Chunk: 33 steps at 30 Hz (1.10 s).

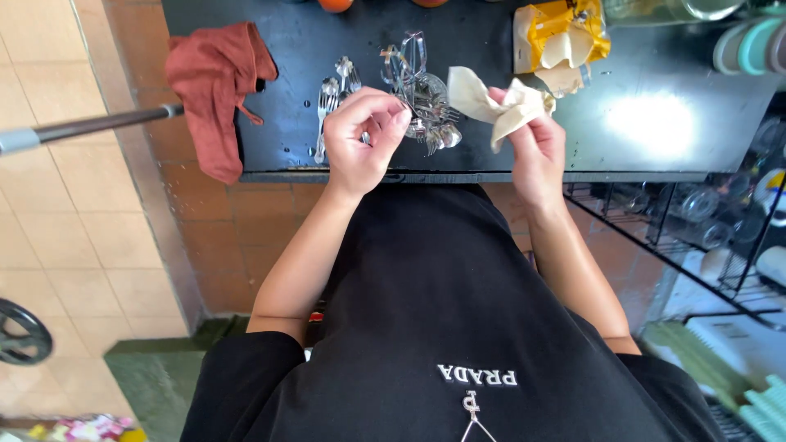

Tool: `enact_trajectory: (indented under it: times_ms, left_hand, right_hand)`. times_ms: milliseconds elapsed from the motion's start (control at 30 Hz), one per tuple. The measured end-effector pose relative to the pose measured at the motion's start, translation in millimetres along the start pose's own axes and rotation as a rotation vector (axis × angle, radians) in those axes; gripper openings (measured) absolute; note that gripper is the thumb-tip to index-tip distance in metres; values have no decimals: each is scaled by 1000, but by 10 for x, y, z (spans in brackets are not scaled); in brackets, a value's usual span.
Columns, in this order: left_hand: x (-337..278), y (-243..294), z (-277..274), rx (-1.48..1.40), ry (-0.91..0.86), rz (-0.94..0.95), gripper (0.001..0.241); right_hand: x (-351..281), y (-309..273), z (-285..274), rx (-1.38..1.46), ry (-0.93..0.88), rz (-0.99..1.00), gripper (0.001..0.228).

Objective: The person is wiping individual pieces of silverware using a white cloth.

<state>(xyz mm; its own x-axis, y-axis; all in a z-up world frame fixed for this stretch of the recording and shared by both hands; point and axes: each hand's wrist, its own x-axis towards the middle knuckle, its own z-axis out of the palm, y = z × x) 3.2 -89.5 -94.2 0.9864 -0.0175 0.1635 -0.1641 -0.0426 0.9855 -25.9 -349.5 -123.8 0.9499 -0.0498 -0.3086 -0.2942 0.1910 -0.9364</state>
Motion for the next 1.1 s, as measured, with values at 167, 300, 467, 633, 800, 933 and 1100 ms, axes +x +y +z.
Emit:
enact_trajectory:
  times_ms: [167, 300, 467, 633, 800, 933, 1100]
  left_hand:
    - [-127, 198, 11, -120, -9, -86, 10]
    - [-200, 309, -72, -42, -33, -48, 10]
    - [-328, 178, -374, -298, 50, -202, 10]
    - [-304, 175, -746, -417, 160, -219, 9]
    - [-276, 296, -1076, -436, 127, -276, 11]
    - [-339, 298, -1323, -393, 50, -285, 13]
    - [-394, 355, -1544, -112, -22, -170, 11]
  right_hand:
    - [-60, -459, 532, -208, -325, -106, 22]
    - [-111, -346, 672, -489, -510, -31, 17]
    - [-176, -525, 1077, -636, -591, -138, 17]
    - [-240, -535, 1344, -556, -617, -77, 24]
    - [-311, -472, 1596, -548, -656, -48, 25]
    - [-350, -323, 1835, -536, -649, -99, 24]
    - [-328, -22, 2067, -430, -481, -28, 17]
